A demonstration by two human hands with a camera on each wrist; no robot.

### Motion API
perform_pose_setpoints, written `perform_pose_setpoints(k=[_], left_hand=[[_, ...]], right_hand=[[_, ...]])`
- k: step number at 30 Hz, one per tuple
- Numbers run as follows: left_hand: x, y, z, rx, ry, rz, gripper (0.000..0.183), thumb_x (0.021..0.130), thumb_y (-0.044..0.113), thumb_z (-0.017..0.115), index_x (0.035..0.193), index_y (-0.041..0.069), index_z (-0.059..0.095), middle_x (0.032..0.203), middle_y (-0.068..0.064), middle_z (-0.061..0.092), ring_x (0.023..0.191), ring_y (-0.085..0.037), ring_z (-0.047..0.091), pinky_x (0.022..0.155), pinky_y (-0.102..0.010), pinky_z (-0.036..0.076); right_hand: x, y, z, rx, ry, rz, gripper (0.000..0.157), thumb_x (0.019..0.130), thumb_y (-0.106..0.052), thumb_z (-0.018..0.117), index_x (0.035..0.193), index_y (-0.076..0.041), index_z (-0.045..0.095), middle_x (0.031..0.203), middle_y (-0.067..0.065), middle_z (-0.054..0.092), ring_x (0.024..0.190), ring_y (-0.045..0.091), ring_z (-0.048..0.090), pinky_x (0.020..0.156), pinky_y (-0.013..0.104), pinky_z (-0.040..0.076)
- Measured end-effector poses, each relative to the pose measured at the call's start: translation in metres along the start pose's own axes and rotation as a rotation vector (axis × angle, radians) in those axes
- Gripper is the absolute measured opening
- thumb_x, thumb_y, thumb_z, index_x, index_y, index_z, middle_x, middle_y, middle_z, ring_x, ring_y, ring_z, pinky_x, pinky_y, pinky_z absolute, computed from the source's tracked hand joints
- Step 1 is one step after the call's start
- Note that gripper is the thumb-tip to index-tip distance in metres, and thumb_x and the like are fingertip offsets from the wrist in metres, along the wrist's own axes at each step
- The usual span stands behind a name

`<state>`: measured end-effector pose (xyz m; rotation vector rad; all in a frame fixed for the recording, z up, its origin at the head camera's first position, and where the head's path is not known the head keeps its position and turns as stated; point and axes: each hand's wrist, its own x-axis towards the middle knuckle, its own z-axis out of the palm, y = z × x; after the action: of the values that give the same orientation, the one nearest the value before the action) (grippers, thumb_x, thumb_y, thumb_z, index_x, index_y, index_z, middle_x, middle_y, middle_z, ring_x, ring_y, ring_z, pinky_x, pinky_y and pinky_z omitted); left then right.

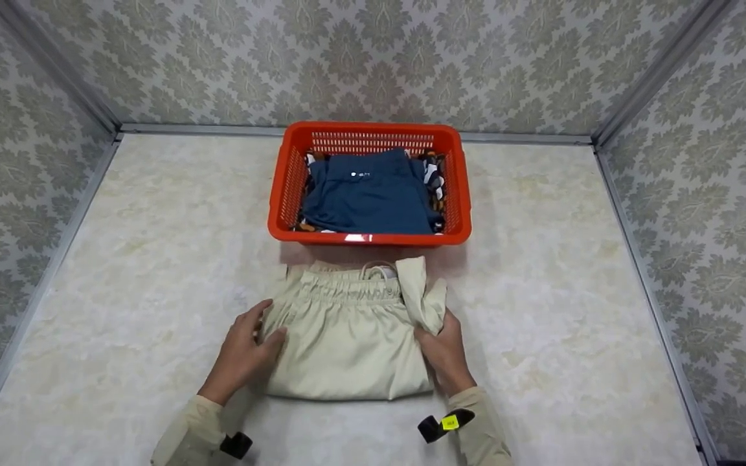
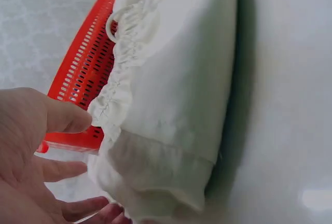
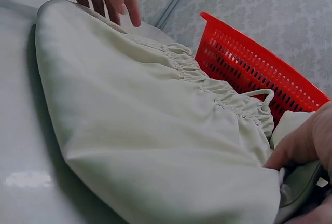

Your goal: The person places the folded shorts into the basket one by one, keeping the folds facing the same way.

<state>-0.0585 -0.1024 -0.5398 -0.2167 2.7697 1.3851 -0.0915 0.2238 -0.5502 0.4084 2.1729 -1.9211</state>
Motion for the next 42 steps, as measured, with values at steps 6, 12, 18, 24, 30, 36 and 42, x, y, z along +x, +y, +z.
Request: perform_pose_setpoints(k=[6,12,18,24,30,36,42], left_hand=[[0.009,0.008,0.005,-0.219,-0.073,-0.129,0.075,0.094,0.028,0.071,0.155,0.003,0.034,0.154,-0.026,0.038,0.14,-0.045,0.038,0.111,-0.06,0.033],[0.02,0.01,0.007,-0.435,-0.082,-0.228,0.091,0.088,0.02,0.077,0.157,0.001,0.021,0.161,-0.027,0.024,0.146,-0.045,0.028,0.115,-0.058,0.027],[0.023,0.016,0.011,-0.434,-0.107,-0.184,0.095,0.082,0.019,0.083,0.155,0.004,0.023,0.161,-0.029,0.022,0.149,-0.044,0.021,0.116,-0.06,0.025],[0.024,0.017,0.01,-0.461,-0.117,-0.14,0.093,0.083,0.019,0.084,0.154,0.01,0.024,0.158,-0.028,0.024,0.147,-0.044,0.025,0.113,-0.063,0.027],[0.022,0.011,0.0,-0.468,-0.148,-0.214,0.094,0.085,0.026,0.082,0.156,0.016,0.02,0.142,-0.029,0.042,0.125,-0.038,0.05,0.1,-0.055,0.043],[0.027,0.009,-0.008,-0.484,-0.214,-0.241,0.095,0.087,0.03,0.081,0.157,0.023,0.018,0.124,-0.029,0.054,0.101,-0.034,0.062,0.085,-0.048,0.051],[0.03,0.007,0.001,-0.503,-0.226,-0.14,0.093,0.084,0.023,0.084,0.156,0.023,0.025,0.163,-0.014,0.02,0.146,-0.037,0.028,0.114,-0.058,0.029]], right_hand=[[0.002,0.002,-0.003,0.032,-0.005,0.06,0.052,0.091,0.009,0.055,0.141,0.008,0.041,0.135,0.023,0.047,0.117,0.028,0.05,0.087,0.022,0.047],[0.001,0.003,-0.005,0.083,-0.016,0.082,0.062,0.088,0.013,0.053,0.146,0.012,0.033,0.142,0.025,0.041,0.124,0.031,0.045,0.089,0.019,0.046],[-0.001,0.002,-0.008,0.147,-0.047,0.098,0.071,0.085,0.015,0.051,0.151,0.011,0.025,0.15,0.025,0.032,0.131,0.031,0.039,0.09,0.017,0.044],[-0.003,0.002,-0.013,0.318,-0.141,0.075,0.076,0.085,0.016,0.056,0.153,0.003,0.024,0.154,0.02,0.031,0.135,0.028,0.039,0.1,0.024,0.044],[-0.004,0.004,-0.026,0.441,-0.329,0.016,0.071,0.097,0.0,0.064,0.155,-0.007,0.025,0.152,0.018,0.035,0.131,0.028,0.05,0.105,0.037,0.046],[0.002,-0.003,-0.038,0.34,-0.32,0.021,0.078,0.098,-0.009,0.067,0.16,-0.012,0.02,0.158,0.012,0.031,0.136,0.022,0.046,0.105,0.031,0.046],[0.007,-0.013,-0.033,0.059,-0.208,-0.023,0.094,0.092,-0.02,0.078,0.163,-0.019,0.017,0.164,0.005,0.024,0.145,0.023,0.031,0.113,0.038,0.036]])
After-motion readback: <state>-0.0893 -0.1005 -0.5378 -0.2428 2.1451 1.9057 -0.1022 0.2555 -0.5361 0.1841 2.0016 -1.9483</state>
